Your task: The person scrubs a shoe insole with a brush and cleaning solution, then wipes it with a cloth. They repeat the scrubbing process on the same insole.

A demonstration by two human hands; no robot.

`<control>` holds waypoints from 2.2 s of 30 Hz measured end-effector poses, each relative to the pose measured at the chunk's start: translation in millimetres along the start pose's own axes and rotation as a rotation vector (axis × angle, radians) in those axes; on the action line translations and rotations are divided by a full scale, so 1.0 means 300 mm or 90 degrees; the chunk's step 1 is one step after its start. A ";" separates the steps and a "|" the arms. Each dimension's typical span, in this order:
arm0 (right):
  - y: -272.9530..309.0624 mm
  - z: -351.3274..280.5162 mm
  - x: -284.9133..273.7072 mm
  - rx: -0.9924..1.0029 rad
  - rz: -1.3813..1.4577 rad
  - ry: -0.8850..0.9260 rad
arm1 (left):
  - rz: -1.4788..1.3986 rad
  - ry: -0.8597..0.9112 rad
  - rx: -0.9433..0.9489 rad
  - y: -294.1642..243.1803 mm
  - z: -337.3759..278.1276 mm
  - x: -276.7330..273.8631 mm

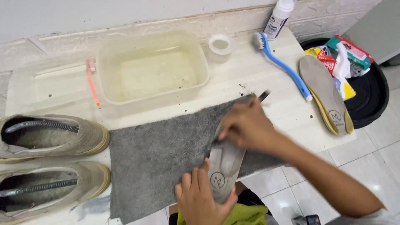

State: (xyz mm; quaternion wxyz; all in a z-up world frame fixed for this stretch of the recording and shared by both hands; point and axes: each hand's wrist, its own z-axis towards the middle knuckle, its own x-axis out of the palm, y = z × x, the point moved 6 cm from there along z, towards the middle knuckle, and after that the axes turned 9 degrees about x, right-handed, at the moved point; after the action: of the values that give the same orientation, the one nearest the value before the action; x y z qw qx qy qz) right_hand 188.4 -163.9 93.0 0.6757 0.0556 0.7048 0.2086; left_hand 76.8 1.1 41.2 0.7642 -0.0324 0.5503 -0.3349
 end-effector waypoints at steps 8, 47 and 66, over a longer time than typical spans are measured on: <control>-0.055 0.005 -0.019 0.047 -0.030 -0.084 | -0.002 -0.004 -0.004 -0.008 0.001 -0.007; -0.101 -0.027 -0.021 0.043 -0.049 -0.163 | 0.018 -0.017 0.012 -0.013 0.002 -0.017; 0.011 -0.077 -0.018 -0.115 0.025 -0.046 | 0.025 -0.021 0.000 -0.016 0.000 -0.007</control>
State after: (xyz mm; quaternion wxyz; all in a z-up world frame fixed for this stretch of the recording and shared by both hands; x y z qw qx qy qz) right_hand 165.6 -168.0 99.3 0.6989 0.0156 0.6570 0.2822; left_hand 74.1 -1.4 45.0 0.7798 -0.0269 0.5380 -0.3190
